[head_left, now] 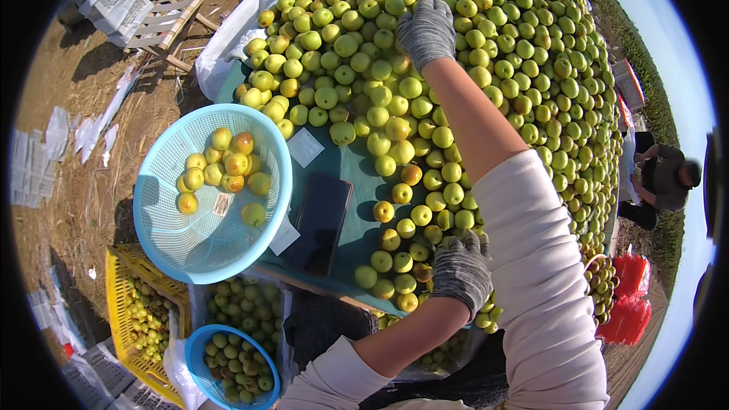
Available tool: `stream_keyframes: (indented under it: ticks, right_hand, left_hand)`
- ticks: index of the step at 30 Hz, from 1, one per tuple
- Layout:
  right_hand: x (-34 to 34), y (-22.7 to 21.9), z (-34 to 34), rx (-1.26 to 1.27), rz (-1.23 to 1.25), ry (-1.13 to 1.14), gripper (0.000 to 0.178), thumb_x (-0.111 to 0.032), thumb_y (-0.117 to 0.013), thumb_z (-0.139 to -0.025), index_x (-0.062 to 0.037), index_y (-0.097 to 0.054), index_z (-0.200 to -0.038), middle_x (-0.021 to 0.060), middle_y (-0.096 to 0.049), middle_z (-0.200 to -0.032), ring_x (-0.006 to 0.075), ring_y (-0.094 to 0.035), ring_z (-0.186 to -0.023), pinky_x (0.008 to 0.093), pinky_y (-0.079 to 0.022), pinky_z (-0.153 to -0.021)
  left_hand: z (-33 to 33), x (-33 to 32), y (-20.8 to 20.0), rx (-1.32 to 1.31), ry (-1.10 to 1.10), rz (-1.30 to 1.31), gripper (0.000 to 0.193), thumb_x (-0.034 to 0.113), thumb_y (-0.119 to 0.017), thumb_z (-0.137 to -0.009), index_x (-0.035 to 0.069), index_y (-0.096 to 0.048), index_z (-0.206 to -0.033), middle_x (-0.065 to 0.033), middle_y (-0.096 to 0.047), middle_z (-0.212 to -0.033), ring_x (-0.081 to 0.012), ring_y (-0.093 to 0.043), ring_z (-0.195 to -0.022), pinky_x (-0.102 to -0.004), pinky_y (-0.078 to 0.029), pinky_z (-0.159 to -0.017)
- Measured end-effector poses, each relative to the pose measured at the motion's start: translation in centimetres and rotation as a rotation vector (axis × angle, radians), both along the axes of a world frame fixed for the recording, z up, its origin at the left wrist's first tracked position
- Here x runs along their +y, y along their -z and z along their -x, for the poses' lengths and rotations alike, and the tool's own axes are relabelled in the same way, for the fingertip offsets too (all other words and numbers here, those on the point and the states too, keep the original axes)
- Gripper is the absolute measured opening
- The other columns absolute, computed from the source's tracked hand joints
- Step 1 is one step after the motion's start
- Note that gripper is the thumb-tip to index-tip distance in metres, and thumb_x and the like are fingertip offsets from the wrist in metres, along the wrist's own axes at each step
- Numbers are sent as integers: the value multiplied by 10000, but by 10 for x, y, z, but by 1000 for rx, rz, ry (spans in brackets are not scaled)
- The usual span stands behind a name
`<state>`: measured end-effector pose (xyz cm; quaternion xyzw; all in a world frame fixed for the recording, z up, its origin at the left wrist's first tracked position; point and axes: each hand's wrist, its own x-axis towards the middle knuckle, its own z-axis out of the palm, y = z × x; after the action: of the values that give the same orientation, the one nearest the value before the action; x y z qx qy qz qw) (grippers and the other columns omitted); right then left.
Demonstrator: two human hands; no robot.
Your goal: The person sorts green plums by hand from a large pile on a table into a white bin below. They repeatedly pick, inspect, and place plums into the bin, occasionally moving aside a small blue basket and a dark rectangular object.
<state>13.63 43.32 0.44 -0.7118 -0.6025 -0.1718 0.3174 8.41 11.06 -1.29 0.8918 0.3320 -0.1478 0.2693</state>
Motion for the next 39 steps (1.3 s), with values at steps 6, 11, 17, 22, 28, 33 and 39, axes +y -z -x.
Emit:
stream_keyframes:
  ticks: [6, 11, 17, 22, 28, 33, 39]
  right_hand:
    - [10, 0, -58, -187, 391, -157, 381, -262, -568, -884, -143, -560, -1246, 157, -499, -1322, 379, -555, -1133, 462, -469, -959]
    - [-19, -5, -61, -285, 527, -112, 326, -321, -524, -909, -116, -569, -1159, 177, -529, -1200, 361, -586, -1060, 462, -504, -879]
    - [-50, -7, -61, -25, 558, -86, 331, -179, -508, -883, -135, -583, -1203, 162, -637, -1078, 340, -630, -971, 447, -511, -838]
    - [-35, -2, -22, -214, 520, -278, 361, -167, -591, -851, -123, -581, -1209, 142, -611, -1126, 326, -632, -987, 429, -520, -840]
    - [-33, -22, -17, -5, 976, -287, 413, -260, -632, -852, -121, -561, -1235, 136, -665, -980, 299, -655, -886, 423, -525, -810]
    - [-80, -15, 0, -383, 1166, -415, 481, -289, -686, -784, -156, -545, -1225, 153, -648, -956, 338, -652, -892, 444, -522, -775]
    - [-108, -11, -28, -60, 743, -426, 367, -202, -669, -775, -130, -576, -1122, 165, -624, -976, 343, -625, -945, 439, -527, -786]
  left_hand:
    - [-1, 3, -1, 3, 34, -27, 689, 392, -613, -865, 47, -362, -1406, -168, -410, -1418, -300, -524, -1149, -486, -486, -850]
    - [1, 4, 2, -185, -151, 75, 654, 388, -612, -862, 66, -393, -1388, -172, -423, -1404, -319, -527, -1158, -488, -479, -865]
    - [1, 2, 9, -257, -156, 120, 673, 389, -622, -851, 70, -396, -1399, -170, -437, -1381, -329, -508, -1187, -492, -462, -884]
    - [1, 1, 10, -283, -156, 108, 688, 396, -630, -840, 72, -393, -1398, -163, -436, -1385, -322, -514, -1165, -482, -467, -870]
    - [1, -3, 14, -328, -197, 46, 602, 366, -640, -820, 89, -452, -1321, -127, -482, -1319, -298, -539, -1095, -465, -470, -855]
    - [0, -3, 15, -381, -273, 67, 493, 327, -623, -813, 82, -531, -1231, -111, -543, -1216, -276, -563, -1044, -453, -474, -846]
    - [4, 13, 0, -514, -339, 194, 539, 329, -568, -856, 26, -492, -1296, -158, -580, -1151, -295, -587, -1025, -439, -485, -849]
